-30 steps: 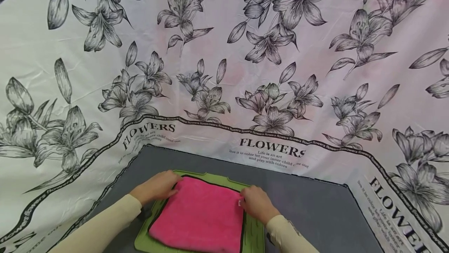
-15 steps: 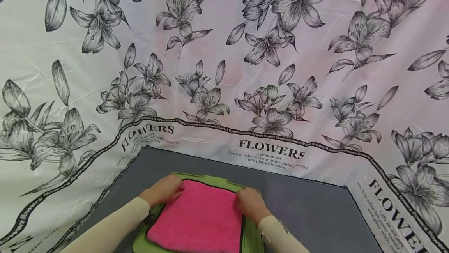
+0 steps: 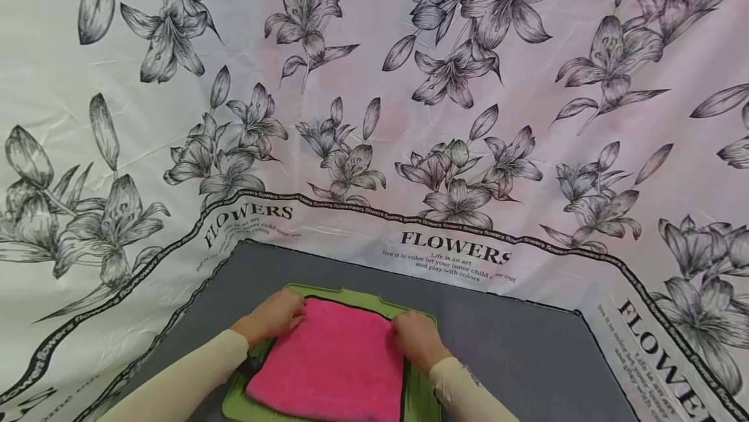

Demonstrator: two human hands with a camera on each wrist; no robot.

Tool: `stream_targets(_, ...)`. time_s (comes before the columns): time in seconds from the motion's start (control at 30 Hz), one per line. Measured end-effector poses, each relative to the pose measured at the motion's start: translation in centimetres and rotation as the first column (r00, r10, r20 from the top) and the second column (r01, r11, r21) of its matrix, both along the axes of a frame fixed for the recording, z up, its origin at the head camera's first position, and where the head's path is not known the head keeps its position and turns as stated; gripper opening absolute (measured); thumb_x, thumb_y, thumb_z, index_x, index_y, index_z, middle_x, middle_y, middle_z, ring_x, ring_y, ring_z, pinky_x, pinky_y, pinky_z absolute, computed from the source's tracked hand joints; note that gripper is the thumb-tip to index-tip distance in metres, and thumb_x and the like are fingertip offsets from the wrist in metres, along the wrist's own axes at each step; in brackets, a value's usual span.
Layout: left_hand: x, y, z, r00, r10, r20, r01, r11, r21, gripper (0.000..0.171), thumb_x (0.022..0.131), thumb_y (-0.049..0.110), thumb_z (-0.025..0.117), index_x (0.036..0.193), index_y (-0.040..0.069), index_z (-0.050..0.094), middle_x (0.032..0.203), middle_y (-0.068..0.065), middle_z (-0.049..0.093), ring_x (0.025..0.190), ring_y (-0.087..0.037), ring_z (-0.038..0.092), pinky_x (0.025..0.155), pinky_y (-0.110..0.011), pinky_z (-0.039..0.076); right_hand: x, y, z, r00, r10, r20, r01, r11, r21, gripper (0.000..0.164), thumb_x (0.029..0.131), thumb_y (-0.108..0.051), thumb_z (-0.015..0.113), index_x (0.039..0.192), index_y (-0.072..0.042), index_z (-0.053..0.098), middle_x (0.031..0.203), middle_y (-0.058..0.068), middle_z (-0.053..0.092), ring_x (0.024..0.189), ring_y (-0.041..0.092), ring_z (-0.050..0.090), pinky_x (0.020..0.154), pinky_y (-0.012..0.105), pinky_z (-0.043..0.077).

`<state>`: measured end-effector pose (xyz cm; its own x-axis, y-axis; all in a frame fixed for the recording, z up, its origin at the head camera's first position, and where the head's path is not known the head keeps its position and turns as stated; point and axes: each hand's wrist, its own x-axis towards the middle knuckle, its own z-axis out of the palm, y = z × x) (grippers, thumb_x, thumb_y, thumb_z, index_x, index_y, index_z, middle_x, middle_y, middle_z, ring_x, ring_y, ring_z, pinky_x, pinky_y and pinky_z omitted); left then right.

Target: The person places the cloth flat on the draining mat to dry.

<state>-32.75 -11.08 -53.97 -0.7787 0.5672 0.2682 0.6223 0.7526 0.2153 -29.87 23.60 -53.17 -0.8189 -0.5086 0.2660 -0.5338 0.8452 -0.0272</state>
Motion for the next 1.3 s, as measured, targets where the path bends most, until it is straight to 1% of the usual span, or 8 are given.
stream_targets(0.13,-0.2,-0.1,0.2,0.999,-0.015,-0.052,0.014,1.000,-0.018,0.026,0.091,0.009,0.071,0.067,0.019,0.070,0.064,0.008,0.057,0.056,-0.004,0.049,0.054,-0.021,0.042,-0.4,0.3,0.6,0.999,-0.015,-0.042,0.015,1.000,0.003,0.025,0.081,0.000,0.067,0.068,-0.020,0.072,0.061,-0.010,0.060,0.054,0.010,0.055,0.049,0.027,0.043)
stream_targets(0.23,-0.2,-0.1,0.6,0.995,0.008,-0.103,-0.011,1.000,-0.029,0.021,0.092,0.011,0.071,0.073,0.019,0.074,0.070,0.006,0.060,0.062,-0.010,0.057,0.057,-0.025,0.047,-0.9,0.5,1.0,0.995,-0.043,-0.088,0.045,0.999,0.011,0.027,0.082,0.000,0.067,0.064,-0.021,0.067,0.059,-0.009,0.055,0.055,0.013,0.055,0.049,0.030,0.044)
stream_targets(0.4,-0.1,0.3,1.1,0.988,0.074,-0.138,-0.079,0.997,-0.027,0.009,0.092,0.012,0.072,0.087,0.014,0.079,0.099,-0.004,0.073,0.092,-0.022,0.071,0.076,-0.037,0.059,-1.5,0.3,1.1,0.988,-0.093,-0.125,0.095,0.995,0.011,0.027,0.084,-0.002,0.068,0.064,-0.020,0.065,0.062,-0.004,0.056,0.059,0.021,0.060,0.052,0.037,0.050)
stream_targets(0.6,0.2,0.7,-0.3,0.999,0.019,-0.048,-0.026,0.989,-0.147,0.005,0.092,0.018,0.071,0.090,0.014,0.071,0.096,0.000,0.068,0.085,-0.017,0.068,0.071,-0.033,0.056,-1.1,-0.1,-0.4,0.991,-0.130,-0.003,0.130,0.988,0.083,0.014,0.088,-0.010,0.068,0.075,-0.012,0.070,0.072,0.003,0.059,0.060,0.026,0.062,0.053,0.043,0.054)
stream_targets(0.73,0.4,0.6,-0.9,1.000,0.007,-0.011,-0.008,0.983,-0.181,0.008,0.093,0.021,0.071,0.097,0.015,0.071,0.103,0.001,0.067,0.090,-0.016,0.067,0.073,-0.031,0.057,-0.8,-0.3,-1.1,0.992,-0.124,-0.030,0.127,0.983,0.129,0.007,0.089,-0.012,0.069,0.083,-0.008,0.072,0.079,0.008,0.059,0.062,0.028,0.062,0.057,0.046,0.056)
stream_targets(0.87,0.6,0.6,-0.8,1.000,0.016,-0.014,-0.018,0.985,-0.173,0.006,0.094,0.021,0.070,0.095,0.015,0.070,0.095,0.002,0.064,0.087,-0.016,0.066,0.074,-0.032,0.056,-0.7,-0.4,-1.2,0.991,-0.115,-0.064,0.122,0.986,0.112,0.005,0.089,-0.010,0.070,0.085,-0.008,0.072,0.081,0.009,0.059,0.064,0.028,0.062,0.058,0.045,0.056)
stream_targets(1.07,0.8,0.2,-0.6,1.000,0.011,0.007,-0.009,0.990,-0.144,0.009,0.093,0.022,0.071,0.087,0.016,0.066,0.090,0.003,0.064,0.082,-0.014,0.064,0.069,-0.031,0.054,-0.4,-0.2,-1.3,0.994,-0.098,-0.039,0.100,0.993,0.064,0.008,0.091,-0.009,0.067,0.085,-0.008,0.072,0.077,0.006,0.057,0.065,0.025,0.061,0.057,0.043,0.055)
stream_targets(1.3,0.9,-0.2,0.6,1.000,-0.006,-0.001,0.006,0.993,-0.121,0.012,0.089,0.023,0.075,0.095,0.013,0.070,0.099,0.001,0.068,0.085,-0.014,0.066,0.069,-0.031,0.054,-0.6,0.2,-1.2,0.995,-0.065,-0.071,0.065,0.998,-0.003,0.013,0.089,-0.007,0.068,0.078,-0.014,0.068,0.070,-0.001,0.055,0.063,0.019,0.060,0.057,0.036,0.053)
